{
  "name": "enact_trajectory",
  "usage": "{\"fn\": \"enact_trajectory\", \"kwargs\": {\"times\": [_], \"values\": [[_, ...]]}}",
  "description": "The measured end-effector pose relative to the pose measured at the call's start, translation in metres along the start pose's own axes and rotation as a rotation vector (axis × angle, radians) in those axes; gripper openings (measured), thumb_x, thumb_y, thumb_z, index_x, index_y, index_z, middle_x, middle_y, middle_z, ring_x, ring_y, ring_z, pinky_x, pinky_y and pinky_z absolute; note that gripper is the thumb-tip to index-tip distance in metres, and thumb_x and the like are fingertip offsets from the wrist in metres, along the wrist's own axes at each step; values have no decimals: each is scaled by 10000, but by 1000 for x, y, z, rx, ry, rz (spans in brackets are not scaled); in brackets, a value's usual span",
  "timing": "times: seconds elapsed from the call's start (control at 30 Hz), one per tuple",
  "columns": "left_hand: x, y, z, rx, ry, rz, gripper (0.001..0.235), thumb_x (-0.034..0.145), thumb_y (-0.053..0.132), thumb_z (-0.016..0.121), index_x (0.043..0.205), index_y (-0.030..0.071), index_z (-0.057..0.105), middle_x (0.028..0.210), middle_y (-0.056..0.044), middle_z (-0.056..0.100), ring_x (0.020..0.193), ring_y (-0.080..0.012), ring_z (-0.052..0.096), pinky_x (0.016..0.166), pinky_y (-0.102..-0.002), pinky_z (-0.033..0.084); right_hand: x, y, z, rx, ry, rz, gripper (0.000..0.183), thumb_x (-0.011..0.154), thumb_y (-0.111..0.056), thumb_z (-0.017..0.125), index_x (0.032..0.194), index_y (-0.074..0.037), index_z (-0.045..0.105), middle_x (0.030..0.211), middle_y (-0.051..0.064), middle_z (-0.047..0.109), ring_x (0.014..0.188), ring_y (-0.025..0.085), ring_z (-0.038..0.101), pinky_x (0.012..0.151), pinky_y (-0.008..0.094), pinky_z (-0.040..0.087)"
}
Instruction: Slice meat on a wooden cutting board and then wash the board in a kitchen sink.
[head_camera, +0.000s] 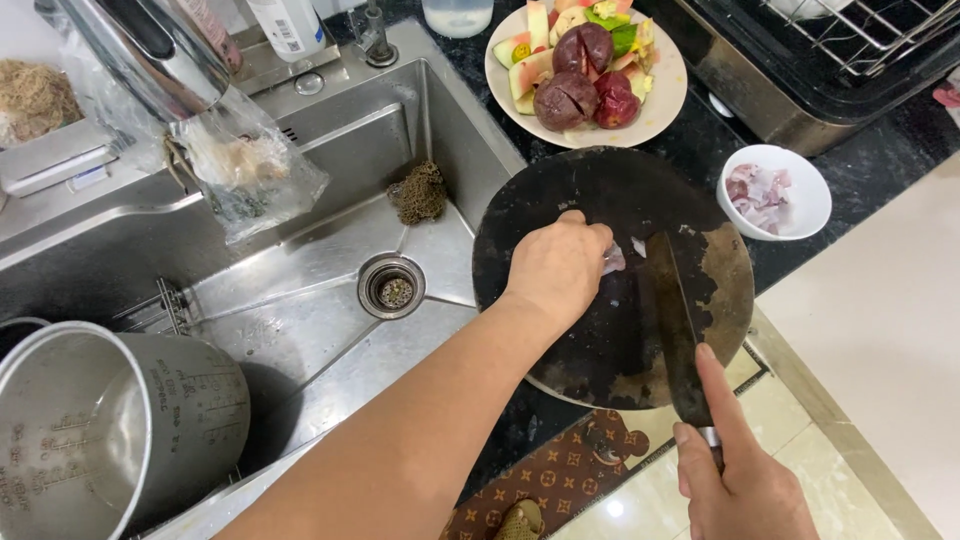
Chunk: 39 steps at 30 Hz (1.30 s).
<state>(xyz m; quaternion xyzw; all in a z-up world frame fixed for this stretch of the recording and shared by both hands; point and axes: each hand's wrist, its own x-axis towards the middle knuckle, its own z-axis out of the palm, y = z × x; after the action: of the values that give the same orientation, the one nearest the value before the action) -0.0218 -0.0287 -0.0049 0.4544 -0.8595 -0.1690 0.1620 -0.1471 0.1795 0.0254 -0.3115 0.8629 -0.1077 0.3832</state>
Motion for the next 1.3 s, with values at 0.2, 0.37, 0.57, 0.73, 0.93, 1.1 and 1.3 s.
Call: {"fn": "enact_trajectory", "kwargs": {"times": [0.2, 0.37, 0.57, 0.73, 0.93, 1.1, 1.3], "values": [[-1, 4, 0, 35, 12, 10, 132, 826, 66, 679, 947, 75, 730, 1027, -158, 660, 860, -333, 723, 747, -410, 596, -5, -11, 6, -51, -83, -56, 785, 1021, -225, 542, 1676, -416, 155, 858, 57, 739, 705, 153, 709, 764, 301, 583], [-2, 3, 6, 53, 53, 26, 129, 805, 38, 666, 914, 68, 730, 1023, -152, 662, 862, -331, 727, 759, -411, 597, -4, -15, 9, -134, -79, -70, 803, 1002, -246, 528, 1672, -435, 128, 981, 35, 709, 755, 211, 731, 822, 343, 588], [-1, -1, 7, -38, 96, -8, 124, 811, 48, 661, 893, 84, 746, 1018, -132, 662, 893, -350, 720, 799, -440, 584, -4, -88, -1, -212, -48, -111, 812, 1014, -252, 501, 1680, -454, 82, 838, 194, 739, 743, 302, 731, 799, 411, 553], [-3, -1, 0, -106, 100, -83, 94, 835, 136, 708, 911, 131, 763, 1026, -114, 655, 941, -351, 679, 826, -467, 551, -3, -75, -5, -176, -96, -103, 782, 1032, -292, 500, 1623, -491, 30, 810, 221, 749, 729, 316, 718, 803, 433, 522], [-5, -9, -17, -294, 121, -187, 285, 711, 198, 816, 952, 112, 692, 997, -101, 647, 950, -339, 653, 813, -465, 530, 9, 33, 10, -17, -45, -164, 867, 908, -197, 573, 1659, -464, 231, 928, -28, 763, 668, 164, 731, 703, 308, 577], [-10, -18, -10, -316, 109, -152, 68, 812, 119, 736, 878, 126, 725, 1018, -86, 667, 940, -322, 684, 822, -436, 556, -10, 5, 0, -2, -24, 10, 801, 1004, -176, 606, 1680, -426, 258, 848, 100, 736, 645, 176, 754, 694, 307, 564], [-9, -15, -5, -215, 119, -110, 69, 819, 85, 714, 877, 119, 730, 1011, -84, 669, 937, -331, 683, 829, -446, 561, 21, 36, 25, 30, 144, -855, 785, 926, -170, 588, 1652, -234, 298, 1122, 187, 722, 938, 262, 731, 779, 416, 541]]}}
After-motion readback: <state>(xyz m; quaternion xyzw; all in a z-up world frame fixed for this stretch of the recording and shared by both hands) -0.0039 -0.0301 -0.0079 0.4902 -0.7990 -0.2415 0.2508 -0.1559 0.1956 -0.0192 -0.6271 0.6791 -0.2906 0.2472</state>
